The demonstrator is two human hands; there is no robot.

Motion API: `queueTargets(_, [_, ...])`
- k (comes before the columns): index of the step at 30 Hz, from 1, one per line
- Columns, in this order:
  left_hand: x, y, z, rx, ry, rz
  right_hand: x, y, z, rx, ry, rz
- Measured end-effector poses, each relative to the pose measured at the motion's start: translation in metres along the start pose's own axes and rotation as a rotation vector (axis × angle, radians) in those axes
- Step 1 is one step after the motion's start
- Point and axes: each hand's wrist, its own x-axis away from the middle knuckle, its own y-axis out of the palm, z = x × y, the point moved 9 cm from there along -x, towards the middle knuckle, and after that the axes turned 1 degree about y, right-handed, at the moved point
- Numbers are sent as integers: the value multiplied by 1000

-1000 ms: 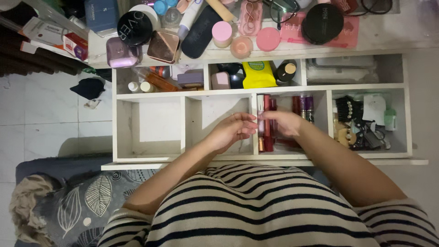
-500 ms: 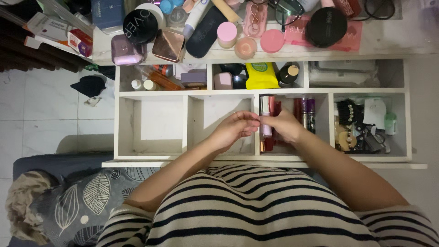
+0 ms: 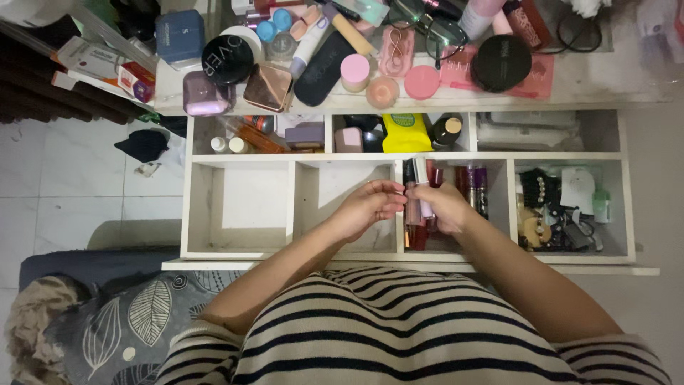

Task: The person opens a vanity drawer and removes various cosmetic items, including compacts, tubes, and bottles, placing them on the vanity surface. The person continues to clear the drawer compartments by hand, moving items one by one.

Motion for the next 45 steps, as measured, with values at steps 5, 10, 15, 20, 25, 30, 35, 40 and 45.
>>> queueTargets(5, [-1, -6, 3, 60, 20, -13, 14, -8, -13, 8, 60, 61])
queueTargets(10, [1, -7, 8, 93, 23, -11, 36, -15, -36, 73, 78, 100])
queueTargets(15, [7, -12, 18, 114, 67, -14, 50, -12, -75, 119, 43, 74])
queueTargets(20, [8, -35, 32, 108, 173, 39, 14, 20, -136, -41, -87, -224])
queueTargets(25, [7, -65, 70, -6, 314, 130, -18, 50, -224, -15, -340, -198])
queueTargets(30, [30, -91, 110, -577, 605, 394, -35, 72, -304, 377, -430, 186])
queueTargets(35, [51, -96, 84, -650, 646, 478, -35, 140, -362, 767, -1009, 165])
queueTargets(40, [40, -117, 81, -596, 593, 557, -58, 180, -370, 1249, -1100, 406])
queueTargets(45, [48, -110, 98, -741, 714, 571, -91, 217, -377, 1598, -1186, 426])
